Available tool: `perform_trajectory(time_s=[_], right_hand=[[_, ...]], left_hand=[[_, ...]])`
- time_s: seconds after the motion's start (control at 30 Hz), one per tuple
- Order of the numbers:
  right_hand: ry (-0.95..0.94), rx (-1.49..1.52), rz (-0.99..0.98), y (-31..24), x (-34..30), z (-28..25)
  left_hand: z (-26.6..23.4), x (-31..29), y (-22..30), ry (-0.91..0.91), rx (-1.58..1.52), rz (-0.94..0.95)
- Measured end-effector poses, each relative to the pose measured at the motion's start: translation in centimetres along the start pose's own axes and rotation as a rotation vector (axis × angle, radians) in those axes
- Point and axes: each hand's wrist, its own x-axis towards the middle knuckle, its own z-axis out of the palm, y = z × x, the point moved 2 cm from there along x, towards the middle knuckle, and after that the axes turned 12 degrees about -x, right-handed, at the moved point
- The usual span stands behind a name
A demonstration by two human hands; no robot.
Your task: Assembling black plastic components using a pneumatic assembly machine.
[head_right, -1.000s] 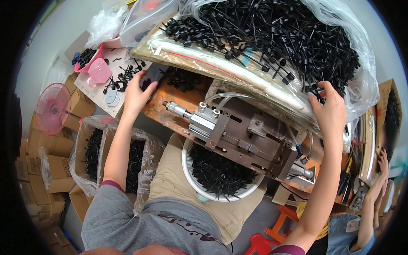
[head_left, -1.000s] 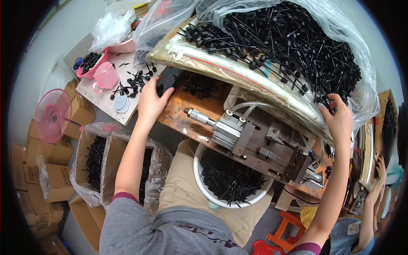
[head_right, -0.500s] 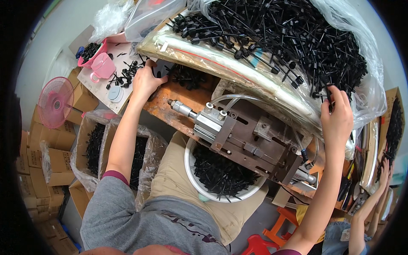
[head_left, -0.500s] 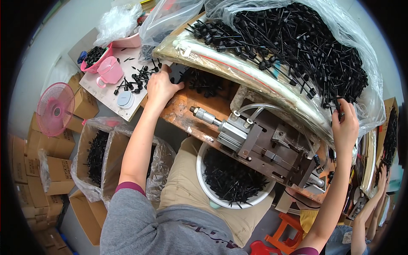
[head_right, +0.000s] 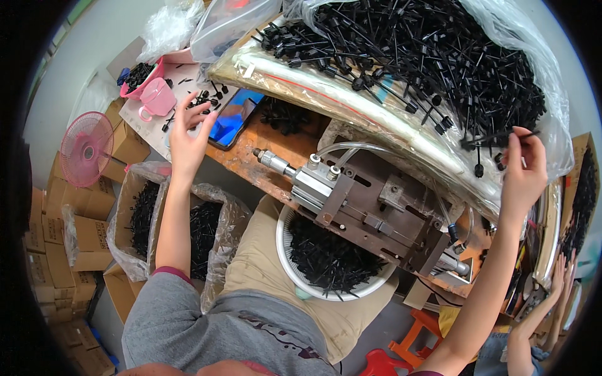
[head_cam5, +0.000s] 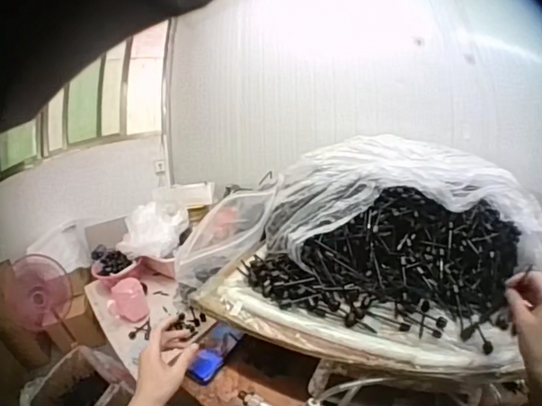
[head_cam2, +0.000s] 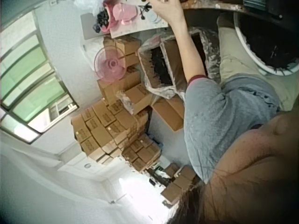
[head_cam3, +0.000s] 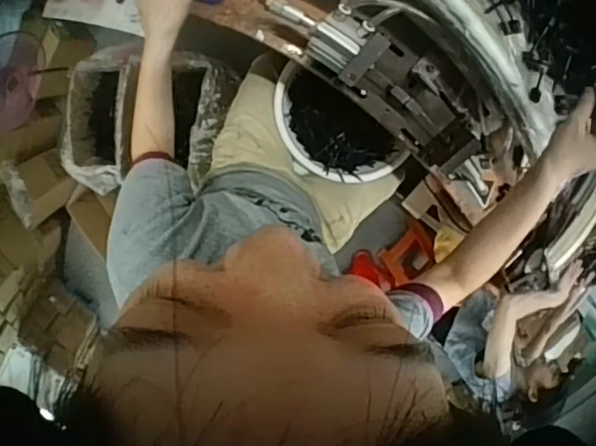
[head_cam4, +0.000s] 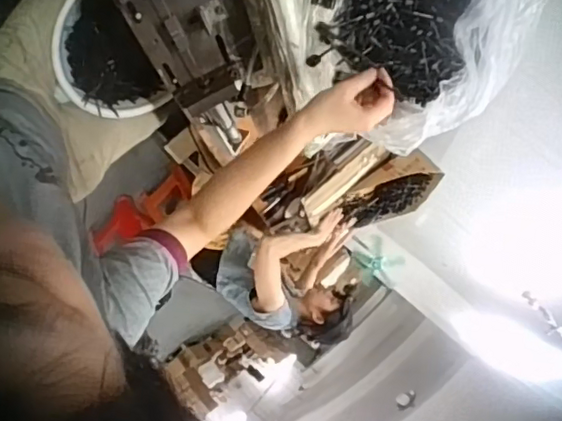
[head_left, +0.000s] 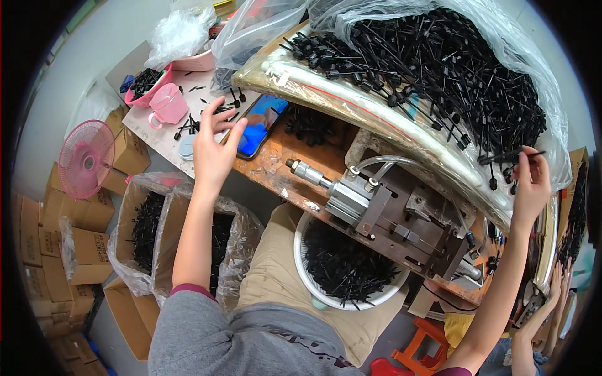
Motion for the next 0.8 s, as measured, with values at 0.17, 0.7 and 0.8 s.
perform_trajectory(time_s=[0.17, 0.7, 0.8], right_hand=[[0.130, 0.259, 0.106, -0.3, -0.1, -0.1], [-0.457, 0.916, 0.446, -11.5, -14.6, -0.4], [-0.640, 1.001, 0.596, -11.2, -18.0, -0.3]], left_hand=[[-0.7, -4.4, 4.3, 0.029, -0.199, 0.194], [5.7, -9.1, 14.6, -0.641, -0.632, 0.187], [6.9, -10.5, 15.0, -0.849, -0.673, 0.158]])
